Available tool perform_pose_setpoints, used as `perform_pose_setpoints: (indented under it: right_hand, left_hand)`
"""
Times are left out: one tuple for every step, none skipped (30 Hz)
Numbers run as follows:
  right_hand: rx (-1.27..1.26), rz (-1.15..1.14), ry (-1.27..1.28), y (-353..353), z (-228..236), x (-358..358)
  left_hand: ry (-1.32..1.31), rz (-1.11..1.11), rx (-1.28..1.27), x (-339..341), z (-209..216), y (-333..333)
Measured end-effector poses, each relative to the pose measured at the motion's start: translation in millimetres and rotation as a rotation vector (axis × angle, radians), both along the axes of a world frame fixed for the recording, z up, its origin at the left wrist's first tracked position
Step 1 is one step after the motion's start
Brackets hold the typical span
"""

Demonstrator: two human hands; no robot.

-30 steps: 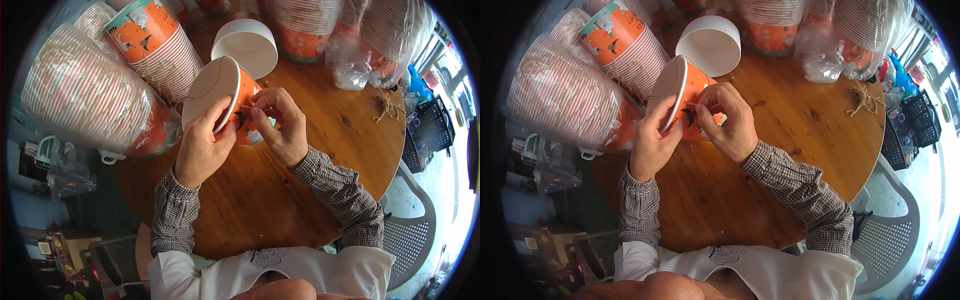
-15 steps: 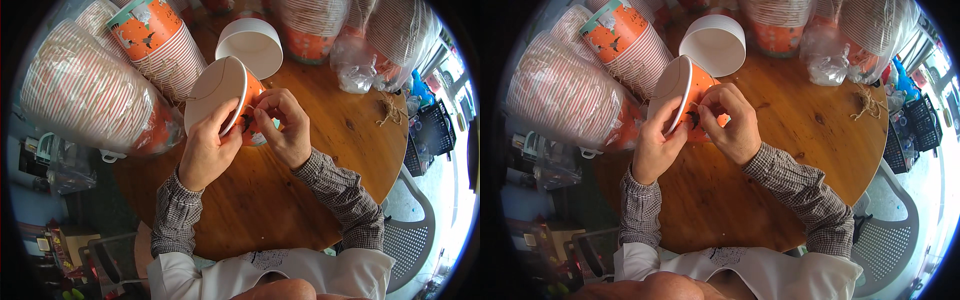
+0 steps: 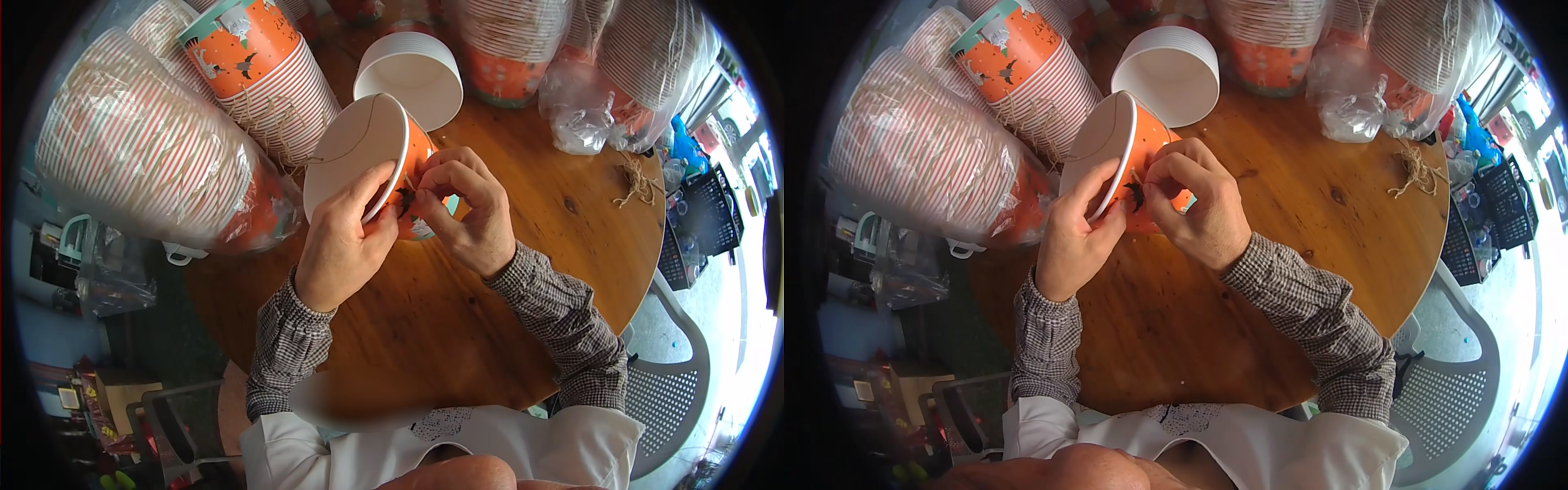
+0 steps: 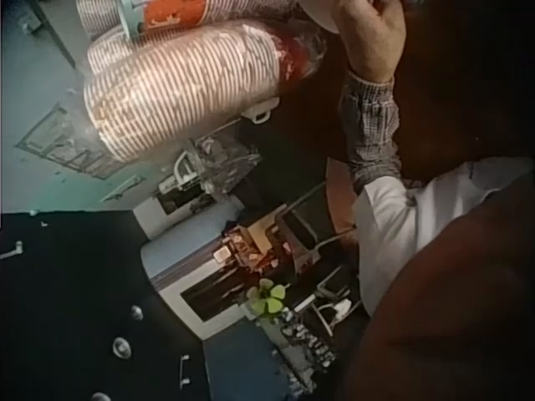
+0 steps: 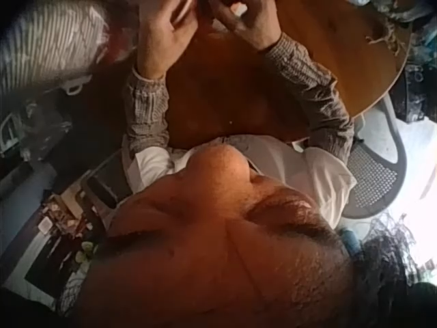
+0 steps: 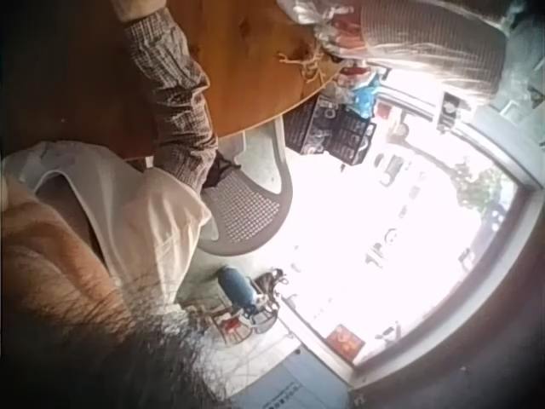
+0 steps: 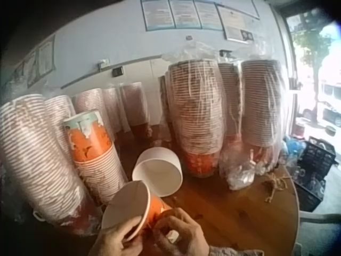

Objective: Attaching string handles to paper buckets.

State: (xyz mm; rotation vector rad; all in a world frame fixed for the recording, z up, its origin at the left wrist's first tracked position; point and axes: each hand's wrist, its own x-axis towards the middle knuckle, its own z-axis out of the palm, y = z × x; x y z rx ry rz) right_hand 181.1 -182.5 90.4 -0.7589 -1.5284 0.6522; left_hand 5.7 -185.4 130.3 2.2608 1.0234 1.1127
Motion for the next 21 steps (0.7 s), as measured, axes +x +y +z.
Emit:
perform_pose_setpoints:
  right_hand:
    - [-0.012,-0.005,-0.032,-0.3,1.8,1.6]
    - [-0.022,-0.010,-0.063,-0.9,3.2,3.2]
    - [-0.022,-0.011,-0.064,-0.5,3.3,5.0]
    - [-0.019,-0.018,-0.070,0.5,3.3,7.1]
    - [-0.015,-0.019,-0.074,1.0,4.1,7.5]
    - [-0.014,-0.016,-0.073,1.6,4.7,7.6]
    - [-0.052,0.004,-0.046,2.2,5.3,7.8]
    - [-0.091,0.021,-0.021,2.7,5.0,8.4]
    - [-0.091,0.021,-0.022,2.5,5.2,9.0]
    - [-0.105,0.036,-0.017,2.1,5.6,9.8]
    - [-0.118,0.051,-0.012,1.7,5.7,10.5]
    - [-0.118,0.050,-0.012,1.5,4.5,11.1]
    - [-0.114,0.072,0.010,1.3,2.5,11.6]
    - [-0.109,0.095,0.031,0.9,1.4,11.9]
    - [-0.107,0.096,0.031,-1.0,2.3,13.2]
    - [-0.255,0.215,0.114,-4.3,4.4,15.2]
    - [-0.404,0.335,0.196,-7.6,6.5,16.7]
    - [-0.404,0.338,0.195,-11.3,9.7,18.5]
    - [-0.457,0.365,0.190,-15.4,13.3,20.1]
    - [-0.510,0.389,0.186,-19.6,14.9,21.5]
    - [-0.518,0.381,0.207,-23.0,13.9,21.3]
  left_hand:
    - [-0.002,-0.002,-0.001,0.2,-0.3,0.1]
    - [0.007,0.010,-0.033,0.4,0.6,-1.0]
    - [0.015,0.021,-0.066,0.9,1.1,-1.7]
    - [0.014,0.018,-0.066,2.2,1.5,-1.8]
    - [0.003,0.005,-0.080,2.6,2.9,-3.3]
    - [-0.009,-0.008,-0.095,2.8,3.9,-4.5]
    - [-0.008,-0.006,-0.094,2.4,4.1,-5.3]
    - [0.002,-0.006,-0.074,2.2,2.3,-5.0]
    - [0.012,-0.006,-0.054,2.2,1.3,-4.8]
    - [0.011,-0.007,-0.053,2.8,1.3,-4.9]
    - [0.002,-0.011,-0.068,3.7,1.4,-4.8]
    - [-0.008,-0.014,-0.082,4.2,1.6,-4.8]
    - [-0.008,-0.015,-0.082,4.3,1.9,-5.4]
    - [0.013,0.002,-0.060,3.6,2.4,-6.2]
    - [0.034,0.019,-0.039,3.0,2.9,-6.7]
    - [0.034,0.020,-0.037,2.5,3.4,-6.8]
    - [0.089,0.012,0.015,1.5,3.4,-6.9]
    - [0.144,0.005,0.067,0.4,3.3,-7.0]
    - [0.192,-0.022,0.017,-1.3,2.5,-7.1]
    - [0.191,-0.022,0.016,0.2,2.5,-7.8]
    - [0.165,-0.048,-0.057,2.6,2.8,-8.6]
